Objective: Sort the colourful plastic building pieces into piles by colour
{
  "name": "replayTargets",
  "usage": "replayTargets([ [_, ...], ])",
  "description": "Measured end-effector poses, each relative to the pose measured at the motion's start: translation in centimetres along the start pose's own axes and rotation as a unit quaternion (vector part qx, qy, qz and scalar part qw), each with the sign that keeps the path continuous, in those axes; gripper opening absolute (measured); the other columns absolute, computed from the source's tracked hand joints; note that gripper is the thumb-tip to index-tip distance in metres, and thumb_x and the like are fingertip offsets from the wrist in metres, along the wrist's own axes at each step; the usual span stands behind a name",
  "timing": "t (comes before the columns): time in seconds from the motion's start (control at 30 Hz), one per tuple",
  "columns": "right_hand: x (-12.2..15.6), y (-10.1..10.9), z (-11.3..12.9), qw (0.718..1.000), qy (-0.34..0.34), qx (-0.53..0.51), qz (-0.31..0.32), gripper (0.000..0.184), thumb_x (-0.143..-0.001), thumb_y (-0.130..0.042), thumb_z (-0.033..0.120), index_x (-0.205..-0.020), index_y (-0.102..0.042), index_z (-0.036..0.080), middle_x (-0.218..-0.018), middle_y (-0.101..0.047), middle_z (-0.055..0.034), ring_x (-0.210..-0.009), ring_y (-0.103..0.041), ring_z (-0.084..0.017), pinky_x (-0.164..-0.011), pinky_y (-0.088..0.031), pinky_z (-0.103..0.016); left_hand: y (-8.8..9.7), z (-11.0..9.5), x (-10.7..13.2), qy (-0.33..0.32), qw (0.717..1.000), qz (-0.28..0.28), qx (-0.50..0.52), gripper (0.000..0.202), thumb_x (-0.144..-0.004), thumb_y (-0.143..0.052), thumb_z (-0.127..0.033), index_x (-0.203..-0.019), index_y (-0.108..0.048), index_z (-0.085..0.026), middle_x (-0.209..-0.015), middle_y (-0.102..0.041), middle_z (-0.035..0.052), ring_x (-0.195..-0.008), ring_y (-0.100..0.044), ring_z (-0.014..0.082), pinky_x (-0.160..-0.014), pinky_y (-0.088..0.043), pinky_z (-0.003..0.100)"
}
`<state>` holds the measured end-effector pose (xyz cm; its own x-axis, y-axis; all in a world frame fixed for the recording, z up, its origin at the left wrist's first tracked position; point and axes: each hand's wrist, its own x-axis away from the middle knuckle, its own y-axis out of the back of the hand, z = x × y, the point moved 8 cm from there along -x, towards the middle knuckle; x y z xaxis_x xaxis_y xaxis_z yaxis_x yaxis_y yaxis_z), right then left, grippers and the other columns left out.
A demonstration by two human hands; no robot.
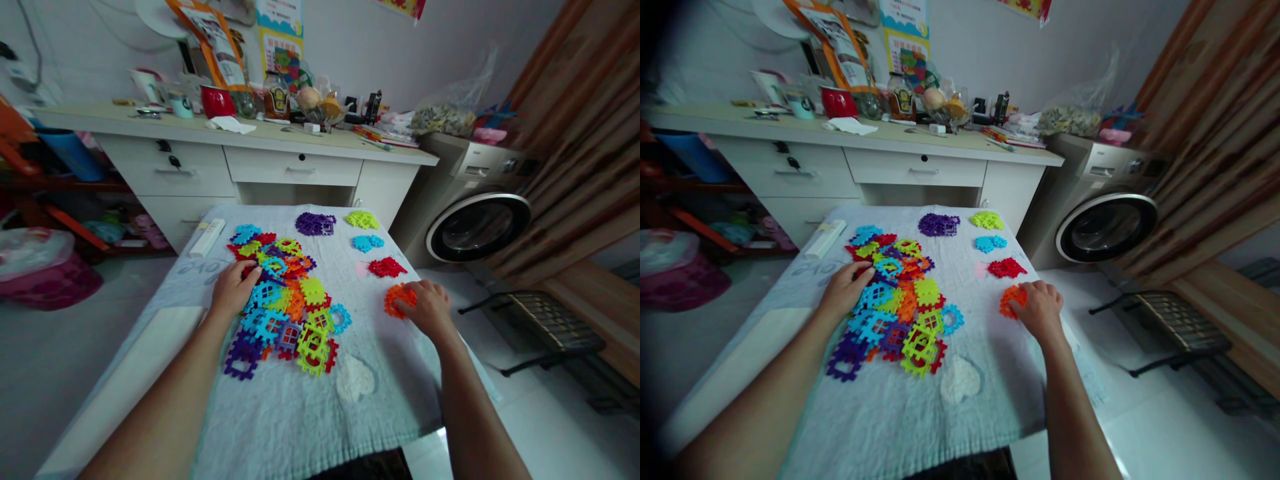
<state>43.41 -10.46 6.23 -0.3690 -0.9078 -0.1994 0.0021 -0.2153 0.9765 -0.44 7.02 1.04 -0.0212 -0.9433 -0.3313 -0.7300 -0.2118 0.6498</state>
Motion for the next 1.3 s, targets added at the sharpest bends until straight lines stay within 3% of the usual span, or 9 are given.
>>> replayTargets([
  [0.2,-1.1,1.3,2.9,0.998,0.039,-0.044,-0.004,0.025,-0.082,-0.065,0.038,-0.100,-0.072,0.023,-0.111,-0.063,-0.0120,-0.109,-0.052,-0.033,-0.090,-0.039,-0.049,0.0,0.1,0.0,-0.001,1.000,-0.003,0.001,0.045,-0.084,-0.049,-0.053,-0.107,-0.069,-0.020,-0.112,-0.070,0.0084,-0.102,-0.064,0.0242,-0.095,-0.049,0.038],
  [0.37,-1.3,1.7,9.9,0.965,0.201,-0.163,0.027,0.023,-0.083,-0.068,0.035,-0.102,-0.067,0.021,-0.114,-0.064,-0.0108,-0.112,-0.054,-0.030,-0.095,-0.041,-0.047,0.0,-0.1,0.0,0.007,1.000,-0.001,0.002,0.045,-0.083,-0.049,-0.053,-0.106,-0.069,-0.019,-0.113,-0.070,0.0092,-0.105,-0.064,0.0260,-0.098,-0.048,0.041],
  [0.5,-0.6,0.4,14.9,0.934,0.274,-0.214,0.085,0.034,-0.086,-0.067,0.037,-0.114,-0.064,0.018,-0.118,-0.063,-0.0132,-0.116,-0.053,-0.030,-0.100,-0.041,-0.047,0.1,-0.1,0.0,0.007,1.000,-0.004,0.001,0.044,-0.083,-0.050,-0.053,-0.105,-0.069,-0.021,-0.113,-0.070,0.0085,-0.106,-0.063,0.0258,-0.098,-0.047,0.040],
  [0.63,0.5,-1.6,18.1,0.913,0.303,-0.245,0.120,0.052,-0.086,-0.066,0.041,-0.129,-0.057,0.014,-0.127,-0.061,-0.0160,-0.118,-0.053,-0.029,-0.103,-0.041,-0.046,0.1,0.0,0.0,0.003,1.000,-0.008,0.001,0.044,-0.084,-0.049,-0.053,-0.105,-0.069,-0.021,-0.113,-0.070,0.0080,-0.105,-0.064,0.0250,-0.098,-0.048,0.040],
  [0.77,1.0,-3.3,19.5,0.904,0.306,-0.264,0.140,0.056,-0.086,-0.065,0.042,-0.132,-0.054,0.011,-0.130,-0.059,-0.0180,-0.121,-0.052,-0.029,-0.105,-0.039,-0.045,0.2,-0.2,0.1,-0.003,1.000,-0.015,0.007,0.043,-0.085,-0.049,-0.052,-0.105,-0.069,-0.021,-0.112,-0.071,0.0076,-0.105,-0.064,0.0243,-0.099,-0.047,0.039],
  [0.97,-0.9,-3.7,20.5,0.897,0.304,-0.287,0.145,0.050,-0.084,-0.065,0.029,-0.130,-0.055,0.015,-0.133,-0.059,-0.0151,-0.120,-0.054,-0.026,-0.105,-0.039,-0.043,0.2,-0.2,0.2,0.005,1.000,-0.011,0.003,0.043,-0.086,-0.048,-0.052,-0.108,-0.069,-0.021,-0.115,-0.070,0.0080,-0.106,-0.063,0.0246,-0.099,-0.047,0.040],
  [1.2,-2.7,-3.9,22.2,0.868,0.328,-0.298,0.222,0.036,-0.074,-0.062,0.011,-0.109,-0.066,0.018,-0.106,-0.069,-0.0046,-0.094,-0.062,-0.018,-0.088,-0.046,-0.031,0.4,-0.4,0.2,0.006,1.000,-0.014,-0.002,0.042,-0.087,-0.047,-0.052,-0.107,-0.069,-0.022,-0.113,-0.070,0.0075,-0.105,-0.063,0.0244,-0.098,-0.047,0.039],
  [1.3,-3.0,-3.8,22.0,0.862,0.324,-0.309,0.237,0.035,-0.075,-0.063,0.014,-0.109,-0.065,0.017,-0.104,-0.068,-0.0051,-0.091,-0.062,-0.018,-0.083,-0.047,-0.030,0.4,-0.5,0.3,0.007,1.000,-0.012,0.002,0.041,-0.087,-0.048,-0.051,-0.107,-0.069,-0.021,-0.112,-0.070,0.0079,-0.105,-0.063,0.0247,-0.097,-0.047,0.039],
])
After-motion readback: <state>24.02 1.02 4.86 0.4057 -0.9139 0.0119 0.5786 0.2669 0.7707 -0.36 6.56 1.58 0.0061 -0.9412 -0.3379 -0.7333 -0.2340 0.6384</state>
